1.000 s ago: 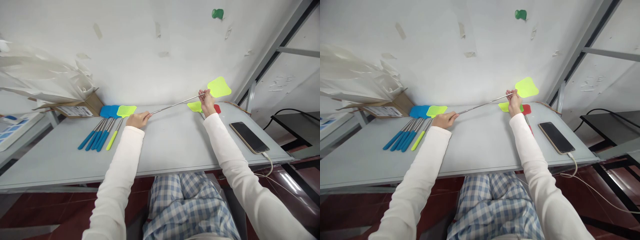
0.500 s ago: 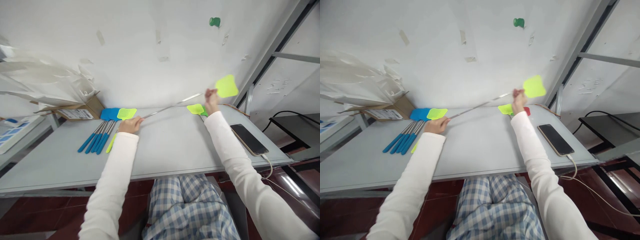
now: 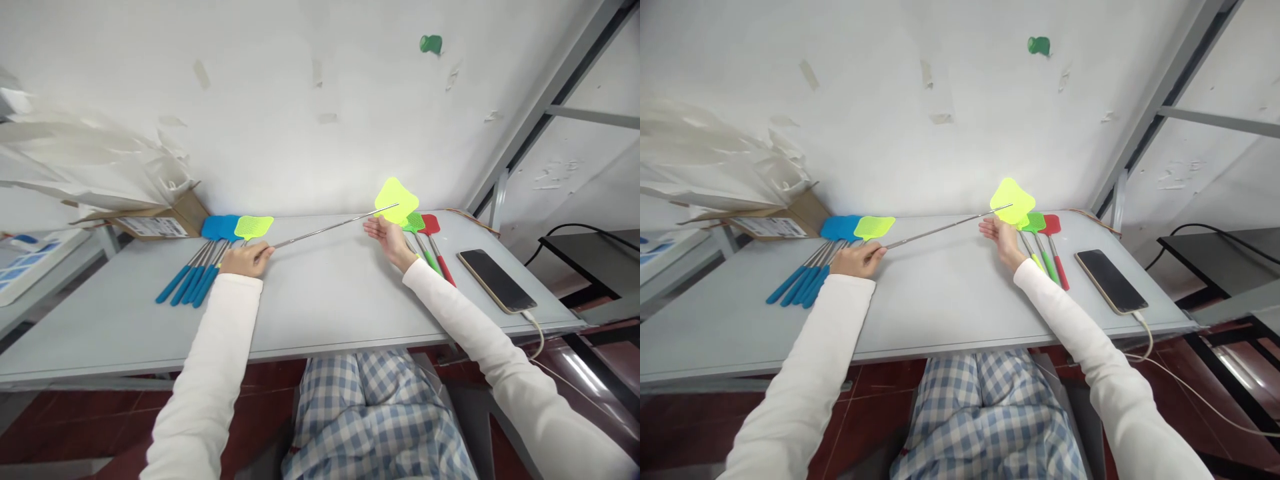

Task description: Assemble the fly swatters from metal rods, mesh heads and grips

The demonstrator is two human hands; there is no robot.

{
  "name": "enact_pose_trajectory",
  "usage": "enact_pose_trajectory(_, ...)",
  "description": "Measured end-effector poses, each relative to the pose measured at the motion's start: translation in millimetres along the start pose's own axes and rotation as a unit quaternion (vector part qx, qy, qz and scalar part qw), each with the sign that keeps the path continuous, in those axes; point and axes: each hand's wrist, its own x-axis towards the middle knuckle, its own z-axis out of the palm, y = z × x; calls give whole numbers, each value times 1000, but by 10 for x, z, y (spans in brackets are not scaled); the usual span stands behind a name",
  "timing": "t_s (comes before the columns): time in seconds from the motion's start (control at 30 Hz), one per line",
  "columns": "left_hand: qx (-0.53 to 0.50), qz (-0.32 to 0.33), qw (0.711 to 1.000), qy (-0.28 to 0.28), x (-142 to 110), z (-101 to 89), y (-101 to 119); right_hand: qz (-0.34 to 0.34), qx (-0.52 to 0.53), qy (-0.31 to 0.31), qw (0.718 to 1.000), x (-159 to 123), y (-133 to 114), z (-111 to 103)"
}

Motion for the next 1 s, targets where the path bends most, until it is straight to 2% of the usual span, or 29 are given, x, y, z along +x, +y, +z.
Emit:
enact_pose_trajectory(0.13, -8, -10, 1000, -18, -1, -47, 38, 67, -76, -46, 994, -52, 80, -50)
enact_pose_trajectory(0.2, -10, -18, 999, -25, 9, -66, 45, 108, -153, -97, 978, -110, 85, -71)
enact_pose_trajectory(0.27, -13, -24, 999, -30, 16, -83, 46, 149, -262, -178, 937, -168, 43, -108)
enact_pose_trajectory(0.33, -14, -33, 999, -37, 22, -92, 47, 169, -390, -251, 870, -199, -33, -167)
enact_pose_trajectory(0.37, -12, -41, 998, -42, 26, -93, 49, 154, -455, -264, 836, -198, -72, -199)
enact_pose_trajectory(0.4, -11, -50, 998, -48, 32, -90, 54, 118, -518, -252, 809, -185, -102, -228)
enact_pose_trajectory(0.47, -12, -68, 996, -59, 46, -73, 71, -5, -614, -185, 767, -126, -115, -259)
enact_pose_trajectory(0.53, -18, -78, 995, -66, 62, -43, 90, -122, -671, -128, 720, -33, -58, -238)
enact_pose_trajectory(0.57, -21, -80, 994, -67, 70, -23, 95, -151, -692, -118, 696, 19, -12, -209)
enact_pose_trajectory(0.67, -23, -87, 994, -61, 91, 49, 72, -134, -740, -140, 644, 165, 109, -94)
enact_pose_trajectory(0.73, -27, -100, 993, -57, 105, 99, 18, -103, -758, -153, 626, 231, 122, -54)
enact_pose_trajectory(0.83, -50, -98, 993, -49, 124, 152, -81, -88, -779, -158, 600, 264, 54, -110)
enact_pose_trajectory(0.9, -60, -84, 994, -39, 131, 166, -121, -74, -787, -153, 592, 251, 8, -192)
enact_pose_trajectory(1.0, -57, -80, 995, -21, 129, 156, -125, -57, -782, -139, 604, 224, -22, -284)
